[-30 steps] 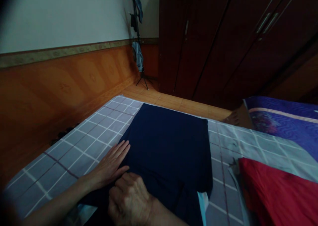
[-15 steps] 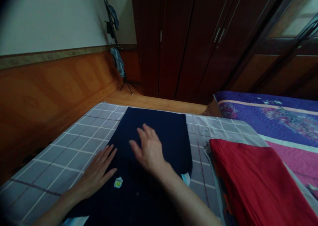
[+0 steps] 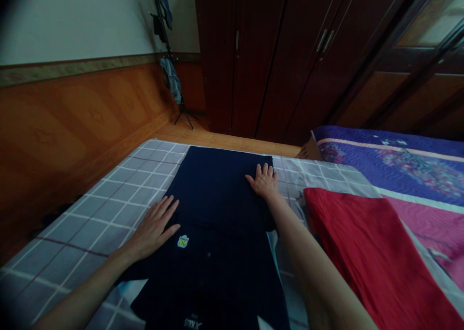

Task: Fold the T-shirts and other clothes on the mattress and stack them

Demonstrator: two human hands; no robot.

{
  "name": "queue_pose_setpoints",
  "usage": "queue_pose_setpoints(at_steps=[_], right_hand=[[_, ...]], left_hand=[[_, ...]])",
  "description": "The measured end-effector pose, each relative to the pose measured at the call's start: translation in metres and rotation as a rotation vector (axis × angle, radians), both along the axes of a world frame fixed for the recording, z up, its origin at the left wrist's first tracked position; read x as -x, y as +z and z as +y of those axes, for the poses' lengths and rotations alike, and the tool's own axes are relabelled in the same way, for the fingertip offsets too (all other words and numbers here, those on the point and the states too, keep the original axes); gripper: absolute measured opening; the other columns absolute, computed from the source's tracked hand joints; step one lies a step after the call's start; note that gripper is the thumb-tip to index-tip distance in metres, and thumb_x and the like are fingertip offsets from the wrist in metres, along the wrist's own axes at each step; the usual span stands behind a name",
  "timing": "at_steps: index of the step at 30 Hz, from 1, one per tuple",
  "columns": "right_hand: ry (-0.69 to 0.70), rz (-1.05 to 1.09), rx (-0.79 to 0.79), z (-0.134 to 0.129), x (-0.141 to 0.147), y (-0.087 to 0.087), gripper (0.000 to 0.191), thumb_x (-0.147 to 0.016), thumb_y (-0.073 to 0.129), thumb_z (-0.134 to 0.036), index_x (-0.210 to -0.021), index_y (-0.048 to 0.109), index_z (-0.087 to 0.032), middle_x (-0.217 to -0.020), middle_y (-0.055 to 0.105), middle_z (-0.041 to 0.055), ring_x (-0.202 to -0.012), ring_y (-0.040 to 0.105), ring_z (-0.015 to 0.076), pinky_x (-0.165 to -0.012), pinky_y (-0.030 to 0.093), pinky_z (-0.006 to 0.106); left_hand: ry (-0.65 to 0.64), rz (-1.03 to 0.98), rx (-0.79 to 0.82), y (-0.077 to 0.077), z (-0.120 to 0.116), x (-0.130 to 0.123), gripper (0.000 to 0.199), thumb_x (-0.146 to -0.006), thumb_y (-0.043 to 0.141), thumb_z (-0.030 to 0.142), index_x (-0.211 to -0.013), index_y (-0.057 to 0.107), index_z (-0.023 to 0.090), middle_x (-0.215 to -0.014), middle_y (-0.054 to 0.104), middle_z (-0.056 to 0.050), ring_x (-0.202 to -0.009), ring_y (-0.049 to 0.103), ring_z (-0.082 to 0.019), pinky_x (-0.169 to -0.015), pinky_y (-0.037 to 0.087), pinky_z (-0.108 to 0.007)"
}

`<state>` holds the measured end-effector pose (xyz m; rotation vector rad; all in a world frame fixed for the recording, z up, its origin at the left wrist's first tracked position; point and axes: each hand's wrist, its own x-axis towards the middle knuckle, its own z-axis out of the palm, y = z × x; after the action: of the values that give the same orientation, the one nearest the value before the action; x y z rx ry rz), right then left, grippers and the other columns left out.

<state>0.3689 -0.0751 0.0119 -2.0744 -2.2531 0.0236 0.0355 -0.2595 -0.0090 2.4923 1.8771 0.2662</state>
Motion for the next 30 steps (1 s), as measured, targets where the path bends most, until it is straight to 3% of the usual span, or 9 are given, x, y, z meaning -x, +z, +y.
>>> queue_pose_setpoints(at_steps=[4, 8, 11, 15, 19, 22, 26, 30], right_hand=[[0.120, 0.012, -0.024, -0.048, 0.002, 0.026, 0.066, -0.091, 0.038, -0.051, -0.142, 0.033, -0.010, -0.149, 0.026, 0.0194, -0.136, 0.025, 0.0334, -0.108, 0.023, 0.047], [0.433, 0.155, -0.077, -0.145, -0.012, 0.042, 0.053, -0.090, 0.045, -0.046, -0.132, 0.049, -0.015, -0.143, 0.039, 0.0160, -0.128, 0.040, 0.0292, -0.103, 0.036, 0.046], [0.581, 0.183, -0.117, -0.219, -0.029, 0.034, 0.044, -0.088, 0.050, -0.038, -0.130, 0.051, -0.024, -0.140, 0.045, 0.0103, -0.123, 0.048, 0.0260, -0.093, 0.049, 0.042], [0.825, 0.083, -0.213, -0.277, -0.051, -0.003, 0.054, -0.083, 0.054, -0.043, -0.133, 0.048, -0.025, -0.134, 0.052, 0.0100, -0.113, 0.057, 0.0248, -0.077, 0.058, 0.033], [0.846, 0.018, -0.349, -0.294, -0.060, -0.038, 0.041, -0.083, 0.054, -0.037, -0.122, 0.058, -0.026, -0.128, 0.057, 0.0105, -0.114, 0.056, 0.0283, -0.076, 0.057, 0.036], [0.825, 0.029, -0.365, -0.297, -0.058, -0.045, 0.034, -0.084, 0.053, -0.030, -0.117, 0.060, -0.024, -0.127, 0.058, 0.0107, -0.115, 0.056, 0.0278, -0.077, 0.056, 0.036], [0.824, 0.071, -0.325, -0.293, -0.049, -0.028, 0.033, -0.080, 0.047, -0.012, -0.108, 0.062, -0.021, -0.120, 0.063, 0.0097, -0.110, 0.060, 0.0244, -0.079, 0.056, 0.032], [0.759, 0.172, -0.194, -0.282, -0.043, 0.000, 0.040, -0.074, 0.045, -0.006, -0.106, 0.060, -0.023, -0.109, 0.069, 0.0062, -0.098, 0.065, 0.0188, -0.078, 0.056, 0.026]], left_hand=[[-0.013, -0.091, -0.020, 0.023, -0.015, -0.004, 0.064, -0.092, 0.042, 0.047, -0.145, 0.024, 0.017, -0.151, 0.023, -0.016, -0.139, 0.021, -0.031, -0.109, 0.026, -0.055], [-0.159, -0.243, 0.049, 0.049, -0.050, -0.006, 0.050, -0.091, 0.049, 0.039, -0.138, 0.039, 0.023, -0.139, 0.045, -0.009, -0.127, 0.042, -0.024, -0.104, 0.040, -0.043], [-0.359, -0.267, 0.181, 0.061, -0.076, -0.006, 0.038, -0.086, 0.058, 0.037, -0.123, 0.056, 0.027, -0.125, 0.059, -0.006, -0.116, 0.054, -0.022, -0.096, 0.048, -0.038], [-0.481, -0.156, 0.332, 0.068, -0.098, -0.003, 0.061, -0.075, 0.068, 0.048, -0.130, 0.050, 0.029, -0.132, 0.055, -0.006, -0.120, 0.051, -0.027, -0.097, 0.048, -0.042], [-0.486, -0.007, 0.300, 0.063, -0.108, -0.002, 0.064, -0.076, 0.066, 0.026, -0.135, 0.043, 0.027, -0.141, 0.046, -0.006, -0.125, 0.047, -0.028, -0.097, 0.048, -0.042], [-0.511, 0.045, 0.181, 0.050, -0.112, -0.004, 0.053, -0.073, 0.059, 0.013, -0.125, 0.052, 0.022, -0.137, 0.050, -0.009, -0.121, 0.051, -0.027, -0.097, 0.049, -0.040], [-0.536, 0.024, 0.048, 0.036, -0.111, -0.006, 0.047, -0.076, 0.054, 0.012, -0.122, 0.053, 0.019, -0.129, 0.057, -0.009, -0.118, 0.054, -0.025, -0.097, 0.049, -0.038], [-0.545, -0.017, -0.007, 0.034, -0.108, -0.006, 0.045, -0.082, 0.051, 0.013, -0.127, 0.050, 0.019, -0.125, 0.060, -0.008, -0.117, 0.054, -0.024, -0.096, 0.049, -0.038]])
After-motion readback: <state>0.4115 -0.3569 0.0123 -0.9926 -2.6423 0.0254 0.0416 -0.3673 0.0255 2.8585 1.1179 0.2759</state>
